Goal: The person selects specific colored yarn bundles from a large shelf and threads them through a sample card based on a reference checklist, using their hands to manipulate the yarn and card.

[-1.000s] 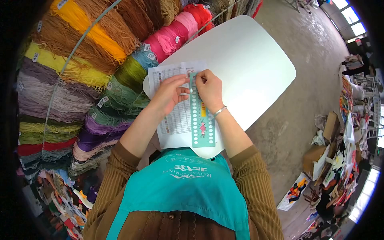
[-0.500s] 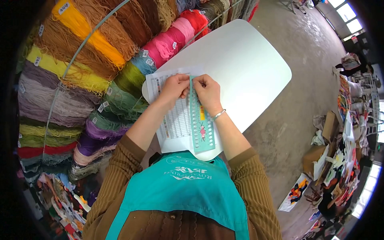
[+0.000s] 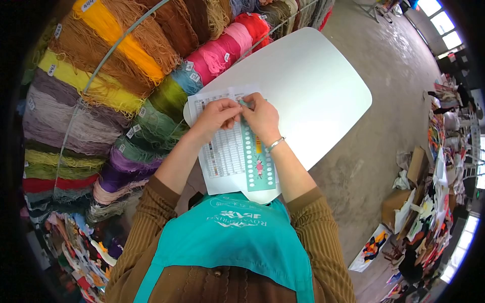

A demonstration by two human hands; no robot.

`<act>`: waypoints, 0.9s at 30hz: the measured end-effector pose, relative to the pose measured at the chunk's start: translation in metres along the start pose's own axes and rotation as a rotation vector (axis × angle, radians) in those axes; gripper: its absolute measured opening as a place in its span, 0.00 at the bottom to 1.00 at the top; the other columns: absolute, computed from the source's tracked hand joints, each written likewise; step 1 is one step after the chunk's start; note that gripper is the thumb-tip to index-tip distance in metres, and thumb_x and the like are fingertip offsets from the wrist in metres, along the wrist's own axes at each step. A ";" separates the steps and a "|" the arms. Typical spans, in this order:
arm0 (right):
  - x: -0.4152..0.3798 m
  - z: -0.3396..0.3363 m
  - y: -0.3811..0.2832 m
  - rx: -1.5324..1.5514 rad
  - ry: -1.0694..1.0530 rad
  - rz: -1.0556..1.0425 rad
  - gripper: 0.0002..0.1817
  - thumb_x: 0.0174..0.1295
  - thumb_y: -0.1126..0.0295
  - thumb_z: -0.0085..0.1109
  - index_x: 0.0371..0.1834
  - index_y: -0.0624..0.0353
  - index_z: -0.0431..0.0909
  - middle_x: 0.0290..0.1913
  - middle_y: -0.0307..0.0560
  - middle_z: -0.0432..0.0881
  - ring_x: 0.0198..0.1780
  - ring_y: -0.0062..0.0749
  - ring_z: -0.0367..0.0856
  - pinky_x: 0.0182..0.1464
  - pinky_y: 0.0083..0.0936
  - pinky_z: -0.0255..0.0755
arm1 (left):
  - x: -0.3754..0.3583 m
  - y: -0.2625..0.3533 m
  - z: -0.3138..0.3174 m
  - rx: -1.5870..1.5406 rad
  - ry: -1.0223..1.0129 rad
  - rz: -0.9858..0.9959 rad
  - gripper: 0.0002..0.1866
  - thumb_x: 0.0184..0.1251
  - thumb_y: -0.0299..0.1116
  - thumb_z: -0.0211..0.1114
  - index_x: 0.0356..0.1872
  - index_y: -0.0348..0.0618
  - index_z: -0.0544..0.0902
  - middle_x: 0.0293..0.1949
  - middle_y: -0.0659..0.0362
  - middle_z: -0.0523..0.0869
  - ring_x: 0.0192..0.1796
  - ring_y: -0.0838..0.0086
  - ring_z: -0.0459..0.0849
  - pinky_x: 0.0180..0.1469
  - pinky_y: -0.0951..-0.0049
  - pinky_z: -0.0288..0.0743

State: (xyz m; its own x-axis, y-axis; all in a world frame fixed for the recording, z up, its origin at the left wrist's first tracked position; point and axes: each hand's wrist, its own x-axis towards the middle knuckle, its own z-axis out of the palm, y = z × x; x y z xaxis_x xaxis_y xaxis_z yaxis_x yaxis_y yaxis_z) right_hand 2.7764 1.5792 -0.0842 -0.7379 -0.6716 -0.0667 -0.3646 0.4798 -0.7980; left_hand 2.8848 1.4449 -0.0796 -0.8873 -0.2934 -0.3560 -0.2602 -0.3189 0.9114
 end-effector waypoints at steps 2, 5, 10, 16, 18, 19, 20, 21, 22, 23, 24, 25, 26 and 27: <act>0.002 0.002 0.003 0.034 0.015 0.038 0.16 0.60 0.60 0.64 0.43 0.60 0.79 0.26 0.45 0.84 0.27 0.36 0.82 0.31 0.30 0.74 | -0.001 0.001 0.006 -0.099 -0.079 -0.028 0.09 0.72 0.35 0.59 0.36 0.42 0.82 0.26 0.61 0.83 0.21 0.83 0.76 0.22 0.83 0.64; 0.004 -0.002 -0.003 0.333 -0.016 0.166 0.16 0.66 0.59 0.61 0.44 0.64 0.78 0.26 0.41 0.84 0.25 0.23 0.77 0.29 0.24 0.71 | 0.006 -0.003 0.004 -0.189 -0.001 -0.083 0.10 0.73 0.36 0.57 0.36 0.42 0.82 0.23 0.60 0.83 0.18 0.81 0.75 0.20 0.81 0.64; 0.008 -0.003 0.011 0.430 -0.053 0.067 0.17 0.69 0.61 0.59 0.49 0.66 0.77 0.31 0.42 0.85 0.32 0.15 0.77 0.35 0.15 0.70 | 0.013 -0.001 0.025 0.213 0.082 0.040 0.11 0.72 0.34 0.56 0.35 0.40 0.83 0.20 0.60 0.82 0.19 0.81 0.76 0.22 0.80 0.67; 0.008 0.003 0.016 0.521 0.023 -0.057 0.18 0.65 0.59 0.61 0.47 0.64 0.80 0.24 0.42 0.81 0.23 0.19 0.75 0.28 0.20 0.69 | 0.017 -0.002 0.031 0.604 0.150 0.279 0.08 0.70 0.32 0.58 0.36 0.41 0.83 0.22 0.61 0.83 0.22 0.79 0.78 0.25 0.78 0.71; 0.010 -0.002 0.013 0.448 -0.054 0.099 0.15 0.65 0.62 0.60 0.43 0.65 0.81 0.24 0.42 0.81 0.25 0.21 0.76 0.30 0.21 0.70 | 0.017 -0.007 0.027 0.535 0.169 0.306 0.07 0.69 0.32 0.58 0.36 0.41 0.82 0.23 0.62 0.82 0.23 0.79 0.78 0.26 0.78 0.71; 0.009 -0.002 0.013 0.449 -0.055 0.099 0.15 0.65 0.62 0.60 0.43 0.65 0.81 0.24 0.42 0.81 0.25 0.21 0.76 0.30 0.21 0.70 | 0.016 -0.011 0.020 -0.064 0.126 0.132 0.06 0.68 0.31 0.59 0.34 0.41 0.81 0.23 0.62 0.81 0.23 0.78 0.78 0.26 0.77 0.71; 0.008 -0.001 0.014 0.406 -0.031 0.088 0.13 0.64 0.64 0.59 0.42 0.64 0.80 0.24 0.42 0.81 0.25 0.21 0.76 0.30 0.21 0.70 | 0.015 -0.015 0.012 -0.660 0.074 -0.050 0.06 0.67 0.31 0.59 0.32 0.41 0.80 0.23 0.62 0.80 0.23 0.77 0.78 0.26 0.77 0.71; 0.007 0.000 0.014 0.363 -0.008 0.077 0.12 0.63 0.66 0.58 0.41 0.64 0.80 0.23 0.42 0.81 0.25 0.22 0.76 0.30 0.22 0.71 | 0.006 -0.013 0.005 -0.801 0.151 -0.119 0.06 0.67 0.32 0.60 0.29 0.45 0.78 0.22 0.64 0.76 0.21 0.75 0.73 0.25 0.78 0.68; 0.006 0.000 0.013 0.364 -0.008 0.077 0.12 0.63 0.66 0.58 0.41 0.64 0.80 0.23 0.42 0.81 0.25 0.22 0.76 0.30 0.22 0.71 | -0.014 -0.004 -0.004 -0.885 0.136 -0.114 0.08 0.68 0.32 0.59 0.27 0.46 0.76 0.21 0.65 0.73 0.20 0.76 0.70 0.23 0.78 0.65; 0.005 -0.001 0.012 0.396 -0.026 0.073 0.09 0.63 0.69 0.55 0.40 0.64 0.78 0.23 0.39 0.79 0.24 0.19 0.74 0.28 0.20 0.68 | -0.039 0.005 -0.016 -0.968 0.121 -0.109 0.10 0.68 0.33 0.59 0.25 0.47 0.74 0.19 0.66 0.70 0.19 0.77 0.67 0.22 0.78 0.62; 0.004 -0.001 0.011 0.427 -0.044 0.070 0.07 0.63 0.73 0.52 0.39 0.64 0.77 0.22 0.36 0.76 0.24 0.17 0.71 0.25 0.18 0.66 | -0.063 0.006 -0.033 -1.013 0.059 -0.025 0.12 0.68 0.33 0.59 0.24 0.48 0.71 0.19 0.67 0.67 0.19 0.78 0.64 0.20 0.78 0.59; 0.003 -0.002 0.010 0.430 -0.045 0.072 0.07 0.63 0.73 0.52 0.39 0.64 0.77 0.22 0.36 0.76 0.24 0.17 0.71 0.25 0.18 0.66 | -0.088 0.005 -0.051 -1.057 -0.003 0.060 0.13 0.69 0.33 0.58 0.23 0.49 0.68 0.18 0.68 0.63 0.18 0.79 0.60 0.19 0.78 0.56; 0.004 -0.002 0.010 0.388 -0.039 0.076 0.08 0.61 0.73 0.53 0.39 0.64 0.78 0.22 0.39 0.78 0.23 0.21 0.74 0.27 0.21 0.68 | -0.113 0.003 -0.071 -1.034 -0.059 0.143 0.16 0.69 0.33 0.57 0.21 0.50 0.64 0.17 0.69 0.58 0.18 0.80 0.57 0.19 0.78 0.53; 0.004 -0.002 0.010 0.347 -0.034 0.079 0.08 0.60 0.73 0.53 0.40 0.63 0.79 0.22 0.42 0.80 0.23 0.25 0.76 0.29 0.24 0.71 | -0.141 -0.002 -0.088 -1.051 0.093 0.161 0.16 0.70 0.35 0.56 0.21 0.50 0.64 0.18 0.68 0.56 0.17 0.79 0.56 0.19 0.78 0.53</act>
State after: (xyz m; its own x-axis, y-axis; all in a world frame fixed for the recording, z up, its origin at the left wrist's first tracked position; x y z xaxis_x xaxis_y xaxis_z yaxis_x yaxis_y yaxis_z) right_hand 2.7689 1.5822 -0.0910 -0.7348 -0.6612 -0.1512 -0.0887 0.3146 -0.9451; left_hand 3.0440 1.4077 -0.0490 -0.8380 -0.4548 -0.3015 0.3560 -0.8744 0.3295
